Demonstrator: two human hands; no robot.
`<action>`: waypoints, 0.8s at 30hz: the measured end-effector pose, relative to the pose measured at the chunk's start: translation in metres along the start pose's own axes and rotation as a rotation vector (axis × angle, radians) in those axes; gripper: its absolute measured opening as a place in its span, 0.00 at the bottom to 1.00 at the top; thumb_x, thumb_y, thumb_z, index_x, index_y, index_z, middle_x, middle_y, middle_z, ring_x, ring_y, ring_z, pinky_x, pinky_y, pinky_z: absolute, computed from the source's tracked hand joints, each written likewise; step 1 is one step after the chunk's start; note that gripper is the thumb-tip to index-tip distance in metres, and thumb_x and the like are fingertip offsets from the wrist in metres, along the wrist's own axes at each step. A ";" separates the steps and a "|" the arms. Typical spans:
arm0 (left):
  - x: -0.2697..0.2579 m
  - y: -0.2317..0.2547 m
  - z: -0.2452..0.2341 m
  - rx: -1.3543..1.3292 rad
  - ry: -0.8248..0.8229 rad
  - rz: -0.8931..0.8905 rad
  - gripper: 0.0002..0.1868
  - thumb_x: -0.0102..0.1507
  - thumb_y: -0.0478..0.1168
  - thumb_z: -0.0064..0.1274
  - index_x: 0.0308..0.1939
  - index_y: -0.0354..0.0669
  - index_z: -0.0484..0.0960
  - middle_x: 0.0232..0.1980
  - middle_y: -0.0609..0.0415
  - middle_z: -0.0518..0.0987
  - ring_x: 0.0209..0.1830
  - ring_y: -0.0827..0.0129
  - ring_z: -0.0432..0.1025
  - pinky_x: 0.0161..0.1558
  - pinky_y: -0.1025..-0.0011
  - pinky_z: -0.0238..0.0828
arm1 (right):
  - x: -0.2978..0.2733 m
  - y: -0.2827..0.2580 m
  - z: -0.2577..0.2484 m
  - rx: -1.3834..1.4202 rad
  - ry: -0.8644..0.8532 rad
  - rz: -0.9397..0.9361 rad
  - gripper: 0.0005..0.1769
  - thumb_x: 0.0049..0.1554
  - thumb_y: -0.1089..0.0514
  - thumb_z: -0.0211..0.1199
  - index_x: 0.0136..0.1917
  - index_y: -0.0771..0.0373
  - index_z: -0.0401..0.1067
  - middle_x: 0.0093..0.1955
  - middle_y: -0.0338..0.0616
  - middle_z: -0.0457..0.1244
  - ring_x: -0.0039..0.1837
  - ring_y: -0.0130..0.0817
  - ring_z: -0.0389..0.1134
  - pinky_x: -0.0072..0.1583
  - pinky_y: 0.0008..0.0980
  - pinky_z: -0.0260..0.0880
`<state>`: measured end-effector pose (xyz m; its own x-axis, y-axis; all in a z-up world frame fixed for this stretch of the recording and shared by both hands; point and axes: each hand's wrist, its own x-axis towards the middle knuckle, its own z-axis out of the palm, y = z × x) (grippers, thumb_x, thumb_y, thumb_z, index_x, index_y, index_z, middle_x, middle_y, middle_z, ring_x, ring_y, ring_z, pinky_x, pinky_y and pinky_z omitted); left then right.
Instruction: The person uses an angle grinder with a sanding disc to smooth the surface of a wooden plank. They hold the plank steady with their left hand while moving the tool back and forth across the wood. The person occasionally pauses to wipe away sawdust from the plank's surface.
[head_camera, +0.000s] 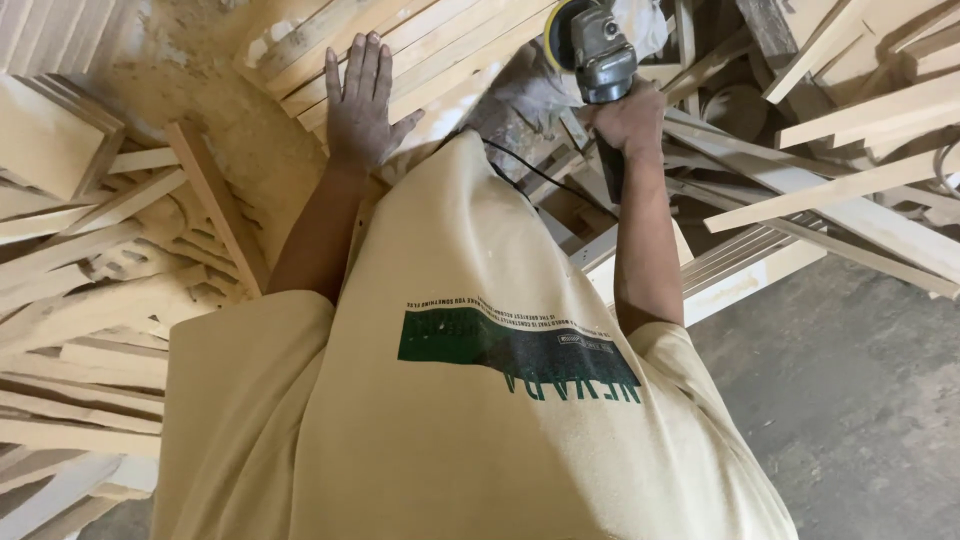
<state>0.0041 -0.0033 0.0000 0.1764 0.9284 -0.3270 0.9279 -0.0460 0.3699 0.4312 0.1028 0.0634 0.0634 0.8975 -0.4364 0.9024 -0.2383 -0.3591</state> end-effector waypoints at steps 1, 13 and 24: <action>-0.001 0.000 0.000 -0.017 0.025 0.022 0.58 0.77 0.76 0.28 0.95 0.31 0.45 0.96 0.37 0.39 0.96 0.47 0.32 0.89 0.29 0.22 | -0.004 -0.001 -0.003 0.021 0.001 0.032 0.18 0.43 0.45 0.78 0.46 0.50 0.84 0.41 0.31 0.75 0.41 0.30 0.74 0.45 0.32 0.78; -0.010 -0.008 0.007 -0.020 0.150 -0.319 0.42 0.87 0.59 0.38 0.94 0.30 0.50 0.95 0.40 0.44 0.94 0.47 0.36 0.86 0.34 0.21 | -0.030 -0.082 0.037 -0.005 -0.240 -0.202 0.38 0.48 0.58 0.81 0.72 0.59 0.76 0.61 0.47 0.78 0.58 0.42 0.82 0.60 0.37 0.85; -0.014 -0.002 -0.013 -0.083 0.061 -0.330 0.38 0.88 0.54 0.27 0.95 0.33 0.45 0.96 0.44 0.39 0.96 0.50 0.33 0.90 0.38 0.22 | -0.004 -0.155 -0.010 -0.044 -0.365 -0.031 0.40 0.48 0.72 0.76 0.74 0.63 0.73 0.63 0.49 0.76 0.62 0.37 0.82 0.60 0.24 0.88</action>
<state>-0.0044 -0.0108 0.0154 -0.1514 0.9086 -0.3893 0.9013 0.2886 0.3231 0.2951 0.1398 0.1287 -0.1138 0.7107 -0.6942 0.9194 -0.1895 -0.3448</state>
